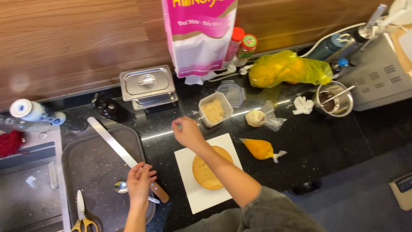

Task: Washing and rinsing bakery tools and a tray in a sink.

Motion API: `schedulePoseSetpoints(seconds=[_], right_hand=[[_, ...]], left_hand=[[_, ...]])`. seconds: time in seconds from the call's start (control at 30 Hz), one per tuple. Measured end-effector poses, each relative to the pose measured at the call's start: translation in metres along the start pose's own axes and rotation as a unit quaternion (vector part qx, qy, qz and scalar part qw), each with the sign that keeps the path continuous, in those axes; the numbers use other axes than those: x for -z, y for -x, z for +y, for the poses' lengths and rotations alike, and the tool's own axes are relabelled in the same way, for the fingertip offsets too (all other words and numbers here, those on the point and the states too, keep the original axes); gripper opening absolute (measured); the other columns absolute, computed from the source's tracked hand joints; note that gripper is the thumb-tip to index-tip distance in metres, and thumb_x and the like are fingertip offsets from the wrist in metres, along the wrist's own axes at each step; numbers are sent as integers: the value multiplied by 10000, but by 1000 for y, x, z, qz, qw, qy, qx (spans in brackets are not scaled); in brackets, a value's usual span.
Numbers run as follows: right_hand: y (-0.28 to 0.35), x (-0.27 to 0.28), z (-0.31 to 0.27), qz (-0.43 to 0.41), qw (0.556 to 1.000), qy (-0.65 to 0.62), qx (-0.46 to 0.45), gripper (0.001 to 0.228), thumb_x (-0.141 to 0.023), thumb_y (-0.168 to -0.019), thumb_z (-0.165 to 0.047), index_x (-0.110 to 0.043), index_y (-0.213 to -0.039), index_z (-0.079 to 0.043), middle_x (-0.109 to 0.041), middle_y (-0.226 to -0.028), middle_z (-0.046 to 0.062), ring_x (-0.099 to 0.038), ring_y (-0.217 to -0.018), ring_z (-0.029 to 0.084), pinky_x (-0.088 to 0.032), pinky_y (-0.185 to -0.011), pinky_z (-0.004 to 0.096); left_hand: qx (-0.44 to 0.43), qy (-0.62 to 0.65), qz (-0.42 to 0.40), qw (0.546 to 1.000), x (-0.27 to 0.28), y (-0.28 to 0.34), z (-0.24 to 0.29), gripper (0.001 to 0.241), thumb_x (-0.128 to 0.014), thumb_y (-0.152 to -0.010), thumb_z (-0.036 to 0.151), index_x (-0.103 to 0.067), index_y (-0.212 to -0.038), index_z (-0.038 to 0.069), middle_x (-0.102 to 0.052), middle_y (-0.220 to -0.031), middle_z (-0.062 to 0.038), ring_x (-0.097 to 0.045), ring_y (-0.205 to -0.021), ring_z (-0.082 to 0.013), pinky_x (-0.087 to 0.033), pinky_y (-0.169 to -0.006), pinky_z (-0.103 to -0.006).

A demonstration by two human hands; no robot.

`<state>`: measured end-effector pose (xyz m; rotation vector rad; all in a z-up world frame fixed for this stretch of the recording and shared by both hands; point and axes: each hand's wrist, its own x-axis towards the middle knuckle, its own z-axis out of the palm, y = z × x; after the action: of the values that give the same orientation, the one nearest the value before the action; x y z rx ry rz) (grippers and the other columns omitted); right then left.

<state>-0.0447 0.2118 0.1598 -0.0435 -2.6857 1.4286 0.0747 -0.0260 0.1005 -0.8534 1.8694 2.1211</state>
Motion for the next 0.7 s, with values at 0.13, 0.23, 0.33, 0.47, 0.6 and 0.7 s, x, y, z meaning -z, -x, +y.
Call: schedulePoseSetpoints(seconds=[0.13,0.23,0.33,0.47,0.6,0.7], right_hand=[[50,86,-3,138,986,-93,11,125,-730,-905,-156,-733,-897,-31,-723,-818,127,-692,-683,223,-551,-626,329],[46,142,46,247,963,-63,-84,143,-718,-927,-190,-703,-894,-52,-699,-728,98,-671,-617,204,-524,-585,316],[13,177,98,255,951,173,27,59,-739,-887,-107,-717,-902,-54,-694,-874,115,-642,-776,300,-523,-717,408],[-42,168,163,23,894,440,79,109,-734,-712,-86,-771,-813,-106,-738,-898,119,-683,-903,331,-566,-783,439],[-91,139,236,-49,865,497,52,77,-711,-819,-131,-784,-843,-132,-764,-970,123,-724,-969,320,-587,-827,436],[-111,161,215,-125,853,506,27,166,-715,-767,-141,-762,-924,-114,-760,-991,154,-740,-938,319,-604,-778,438]], left_hand=[[-20,35,-5,999,-8,4,-2,368,-643,-975,166,-549,-1299,22,-690,-1087,-136,-693,-887,-216,-579,-721,-326],[-59,-17,8,998,-32,3,13,353,-653,-991,164,-552,-1293,13,-687,-1089,-135,-697,-897,-206,-571,-737,-313],[-97,-34,-29,994,-67,-4,25,346,-668,-984,164,-566,-1275,7,-678,-1087,-133,-691,-894,-193,-562,-727,-305],[-151,-46,-101,982,-125,7,49,338,-661,-981,175,-554,-1268,32,-671,-1077,-80,-681,-887,-151,-552,-740,-270],[-179,-31,-133,974,-163,16,57,333,-671,-979,182,-558,-1259,40,-655,-1028,-53,-661,-857,-125,-532,-718,-268],[-169,-50,-152,973,-163,21,47,325,-665,-966,194,-569,-1238,45,-679,-1015,-50,-682,-845,-121,-547,-727,-264]])
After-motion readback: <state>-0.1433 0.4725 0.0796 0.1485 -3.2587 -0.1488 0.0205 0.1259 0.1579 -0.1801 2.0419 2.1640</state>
